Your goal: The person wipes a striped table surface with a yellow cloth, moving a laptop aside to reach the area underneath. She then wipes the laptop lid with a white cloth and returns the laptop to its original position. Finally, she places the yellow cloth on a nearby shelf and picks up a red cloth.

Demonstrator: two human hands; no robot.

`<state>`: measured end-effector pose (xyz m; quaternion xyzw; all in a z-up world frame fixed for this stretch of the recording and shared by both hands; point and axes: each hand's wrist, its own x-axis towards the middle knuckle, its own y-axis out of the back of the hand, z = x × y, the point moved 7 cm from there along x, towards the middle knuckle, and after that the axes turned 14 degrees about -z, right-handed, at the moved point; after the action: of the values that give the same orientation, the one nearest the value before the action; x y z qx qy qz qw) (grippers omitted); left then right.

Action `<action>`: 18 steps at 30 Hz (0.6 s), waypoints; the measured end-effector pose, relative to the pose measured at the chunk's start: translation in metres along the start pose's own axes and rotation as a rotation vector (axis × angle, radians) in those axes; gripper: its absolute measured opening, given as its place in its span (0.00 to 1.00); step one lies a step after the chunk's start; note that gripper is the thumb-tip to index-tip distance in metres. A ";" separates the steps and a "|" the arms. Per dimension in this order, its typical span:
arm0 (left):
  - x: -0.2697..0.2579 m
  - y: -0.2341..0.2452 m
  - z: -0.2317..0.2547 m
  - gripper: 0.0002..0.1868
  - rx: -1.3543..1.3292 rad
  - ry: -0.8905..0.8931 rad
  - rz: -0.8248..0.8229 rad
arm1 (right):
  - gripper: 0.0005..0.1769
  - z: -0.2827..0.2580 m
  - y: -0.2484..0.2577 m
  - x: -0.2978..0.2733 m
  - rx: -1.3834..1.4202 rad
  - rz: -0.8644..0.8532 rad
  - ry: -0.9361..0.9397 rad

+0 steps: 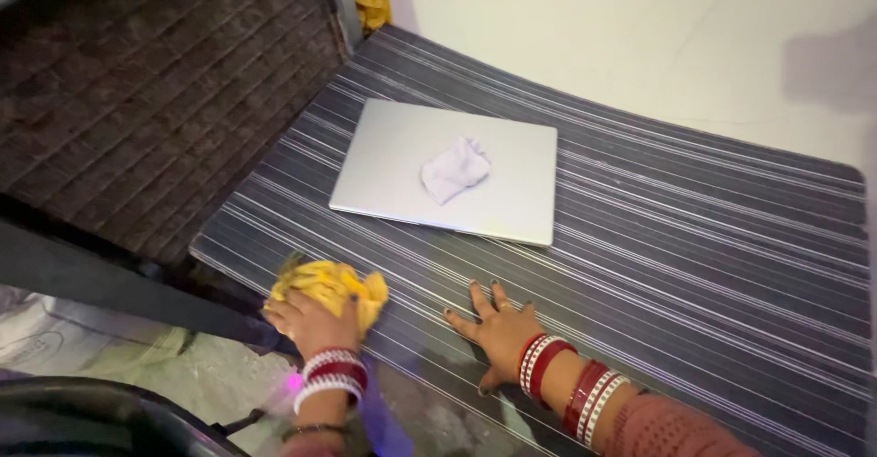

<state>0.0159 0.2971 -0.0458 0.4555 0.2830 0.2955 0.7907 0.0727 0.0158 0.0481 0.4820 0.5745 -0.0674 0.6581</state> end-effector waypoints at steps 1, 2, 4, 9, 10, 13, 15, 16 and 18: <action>-0.010 0.000 0.005 0.60 -0.029 -0.066 -0.002 | 0.72 -0.002 0.003 0.003 -0.005 -0.010 -0.007; -0.022 -0.001 0.010 0.60 -0.057 -0.132 -0.003 | 0.73 -0.003 0.007 0.007 -0.011 -0.020 -0.013; -0.051 -0.010 0.016 0.59 -0.136 -0.161 -0.021 | 0.73 -0.006 0.012 0.016 -0.015 -0.026 -0.027; -0.033 -0.010 0.006 0.57 -0.198 -0.208 0.095 | 0.75 -0.013 0.025 0.033 0.010 -0.025 -0.041; -0.010 -0.008 -0.002 0.58 -0.174 -0.186 0.119 | 0.75 -0.013 0.029 0.035 0.007 -0.026 -0.039; 0.042 -0.002 -0.030 0.60 -0.177 -0.161 0.144 | 0.77 -0.014 0.033 0.037 0.001 -0.047 -0.039; 0.075 0.005 -0.048 0.62 -0.193 -0.164 0.139 | 0.78 -0.014 0.036 0.038 0.002 -0.065 -0.054; 0.089 0.009 -0.056 0.62 -0.196 -0.166 0.131 | 0.78 -0.015 0.037 0.040 0.003 -0.068 -0.058; 0.116 0.016 -0.069 0.63 -0.178 -0.155 0.110 | 0.79 -0.015 0.040 0.042 0.007 -0.074 -0.072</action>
<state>0.0404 0.4261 -0.0814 0.4198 0.1680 0.3264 0.8301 0.1018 0.0663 0.0379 0.4599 0.5677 -0.1108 0.6737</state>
